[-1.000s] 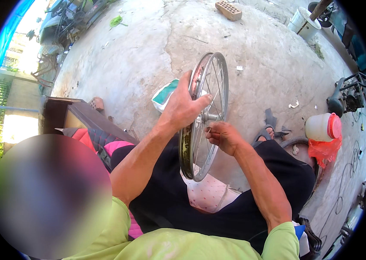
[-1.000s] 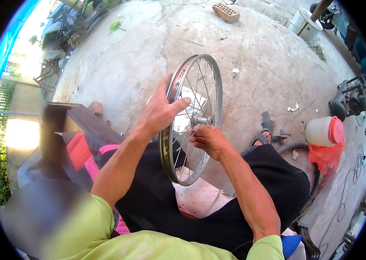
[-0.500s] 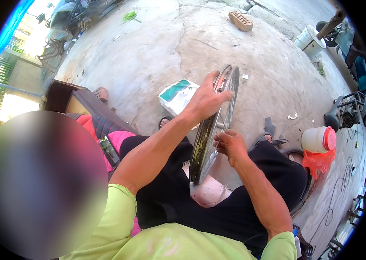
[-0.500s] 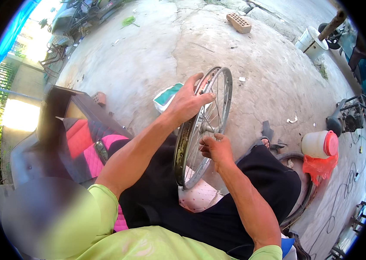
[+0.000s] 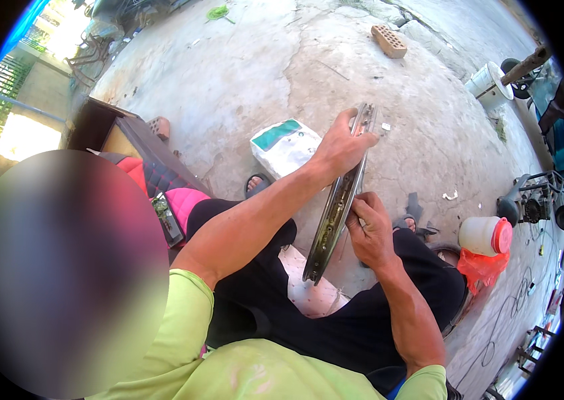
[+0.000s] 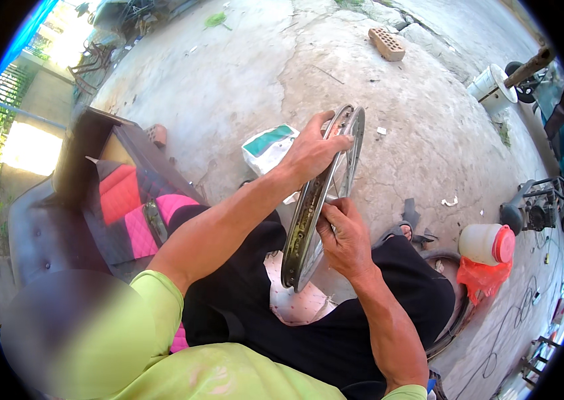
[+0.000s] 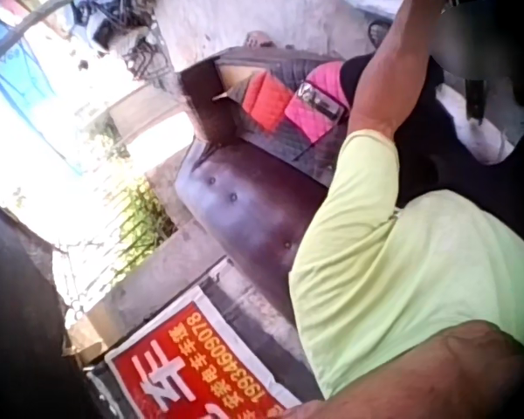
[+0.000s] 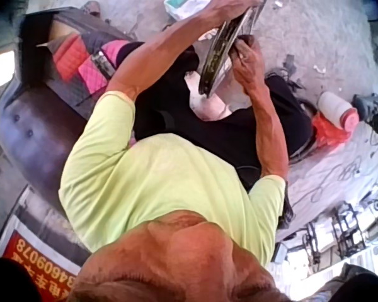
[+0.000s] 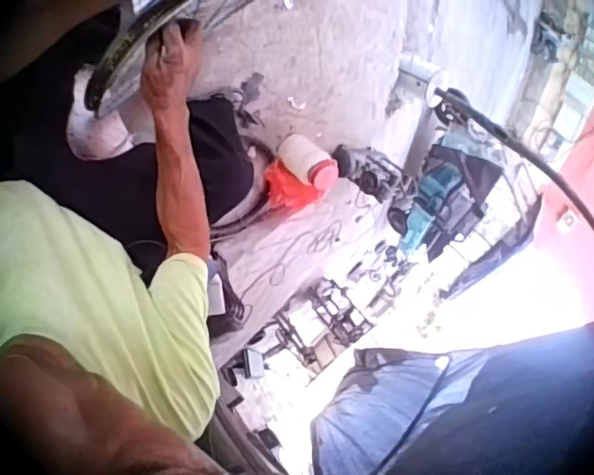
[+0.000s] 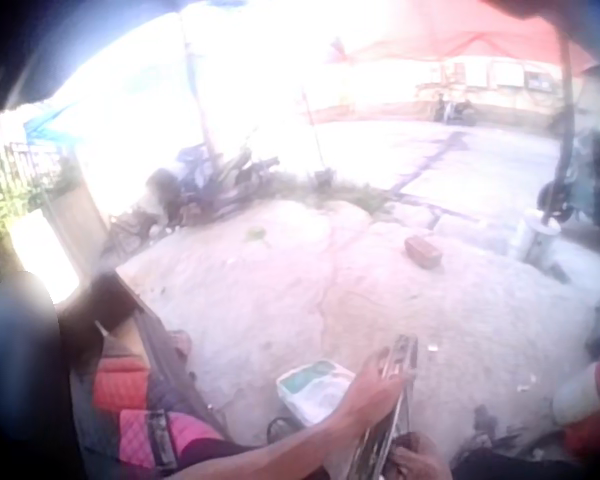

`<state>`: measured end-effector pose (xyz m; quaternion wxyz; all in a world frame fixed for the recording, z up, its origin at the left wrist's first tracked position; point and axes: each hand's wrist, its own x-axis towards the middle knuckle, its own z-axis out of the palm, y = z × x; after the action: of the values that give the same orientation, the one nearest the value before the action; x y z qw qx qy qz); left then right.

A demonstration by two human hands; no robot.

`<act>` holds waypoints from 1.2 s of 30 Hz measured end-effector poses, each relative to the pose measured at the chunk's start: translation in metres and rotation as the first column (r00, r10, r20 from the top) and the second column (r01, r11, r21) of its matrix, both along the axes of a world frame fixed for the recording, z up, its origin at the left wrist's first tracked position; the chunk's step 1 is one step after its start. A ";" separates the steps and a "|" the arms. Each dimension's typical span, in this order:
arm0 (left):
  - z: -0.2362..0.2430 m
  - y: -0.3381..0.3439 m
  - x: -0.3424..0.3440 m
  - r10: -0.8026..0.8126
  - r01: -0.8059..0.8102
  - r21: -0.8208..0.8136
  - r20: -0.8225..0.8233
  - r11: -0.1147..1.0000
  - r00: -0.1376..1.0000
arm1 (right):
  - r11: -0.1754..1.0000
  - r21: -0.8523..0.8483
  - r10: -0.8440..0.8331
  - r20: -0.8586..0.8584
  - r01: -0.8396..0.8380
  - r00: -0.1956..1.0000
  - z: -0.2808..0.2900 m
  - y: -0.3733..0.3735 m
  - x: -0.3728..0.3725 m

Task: The person sits on a sofa and works on a bicycle wheel held on their lap. They repeatedly rotate the wheel and use their fingers to adjust the spokes and rim, occasionally reaching for a small tool on the sofa to make precise adjustments.

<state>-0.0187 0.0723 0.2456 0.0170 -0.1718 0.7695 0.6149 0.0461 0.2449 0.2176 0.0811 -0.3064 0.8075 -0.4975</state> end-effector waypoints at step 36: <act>0.065 -0.044 0.093 0.046 0.004 0.131 -0.376 0.991 0.926 | 0.766 -0.616 0.485 0.741 0.183 0.464 -0.064 0.033 -0.026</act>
<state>0.0743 0.0281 0.3107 -0.1270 -0.0569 0.7151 0.6850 0.0196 0.2777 0.1532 0.4217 -0.0926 0.4041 -0.8064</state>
